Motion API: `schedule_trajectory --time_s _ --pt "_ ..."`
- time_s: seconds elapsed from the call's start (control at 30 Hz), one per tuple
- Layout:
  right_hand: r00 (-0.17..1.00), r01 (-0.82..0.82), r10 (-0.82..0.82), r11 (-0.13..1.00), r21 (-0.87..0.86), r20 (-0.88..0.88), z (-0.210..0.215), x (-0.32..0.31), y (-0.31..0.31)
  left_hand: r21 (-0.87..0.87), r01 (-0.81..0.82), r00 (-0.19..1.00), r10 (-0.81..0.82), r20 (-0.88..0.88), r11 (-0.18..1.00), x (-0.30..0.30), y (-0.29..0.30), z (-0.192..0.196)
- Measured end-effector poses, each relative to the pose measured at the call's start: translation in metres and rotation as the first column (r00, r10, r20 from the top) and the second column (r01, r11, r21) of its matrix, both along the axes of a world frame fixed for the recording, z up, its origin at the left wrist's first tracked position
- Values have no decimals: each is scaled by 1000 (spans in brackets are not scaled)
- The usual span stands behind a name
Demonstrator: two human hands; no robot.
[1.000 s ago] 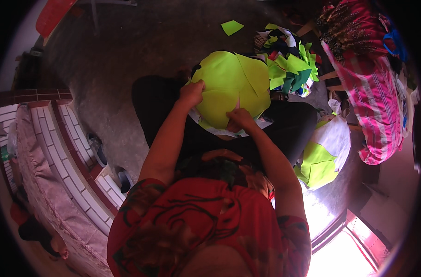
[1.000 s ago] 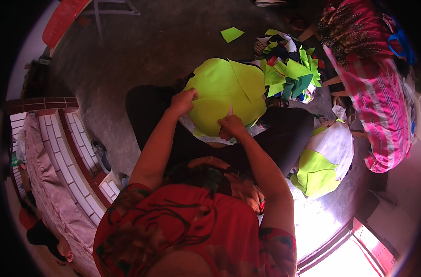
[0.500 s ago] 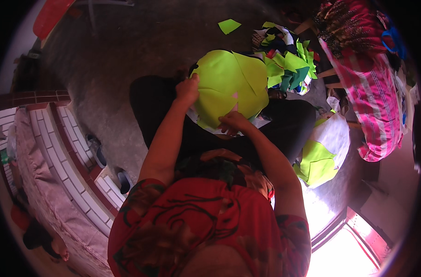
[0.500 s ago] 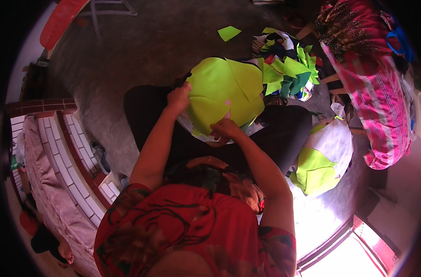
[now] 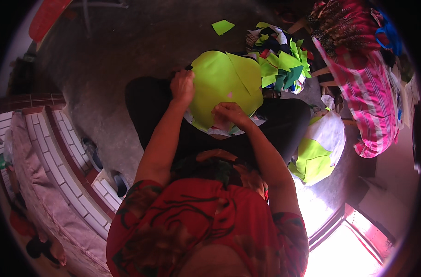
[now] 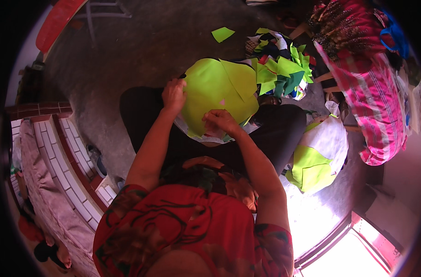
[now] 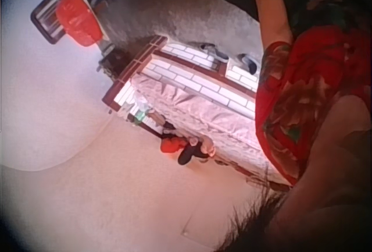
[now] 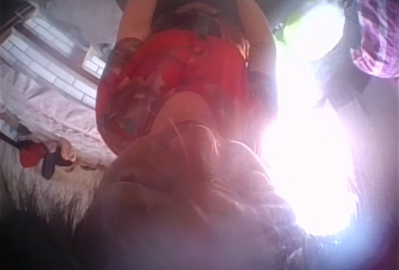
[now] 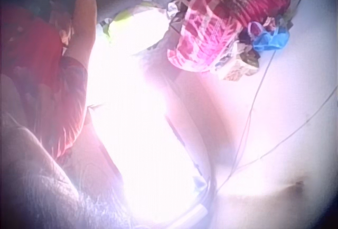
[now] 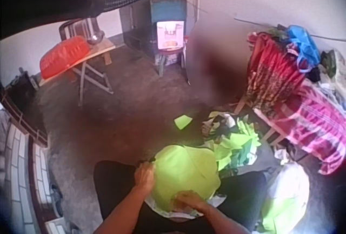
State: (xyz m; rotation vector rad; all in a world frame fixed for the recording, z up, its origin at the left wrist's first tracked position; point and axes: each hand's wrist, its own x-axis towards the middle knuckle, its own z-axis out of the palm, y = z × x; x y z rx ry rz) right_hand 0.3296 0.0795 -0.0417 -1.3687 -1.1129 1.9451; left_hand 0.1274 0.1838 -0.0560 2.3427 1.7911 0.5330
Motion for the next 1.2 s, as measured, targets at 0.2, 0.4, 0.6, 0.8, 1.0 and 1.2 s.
schedule_trajectory --time_s 0.2,0.4,0.6,0.8,1.0,1.2 --pt "986 121 -117 992 -25 120 -33 2 -3 -317 340 932 -271 241 886 9 -11 1" --pt "985 141 -154 979 149 76 -61 0 -4 -427 348 938 -312 153 835 19 -15 -1" --pt "950 149 -222 941 303 221 13 6 -6 -342 400 917 -374 141 851 14 -11 -22" --pt "869 450 -492 742 497 -53 158 94 -62 -401 354 935 -330 131 845 12 -12 -25" --pt "90 333 -805 579 744 586 182 192 -184 -436 344 938 -321 129 831 15 -12 -16" --pt "-165 232 -608 742 629 777 140 177 -244 -454 352 935 -331 128 818 14 -9 -13"
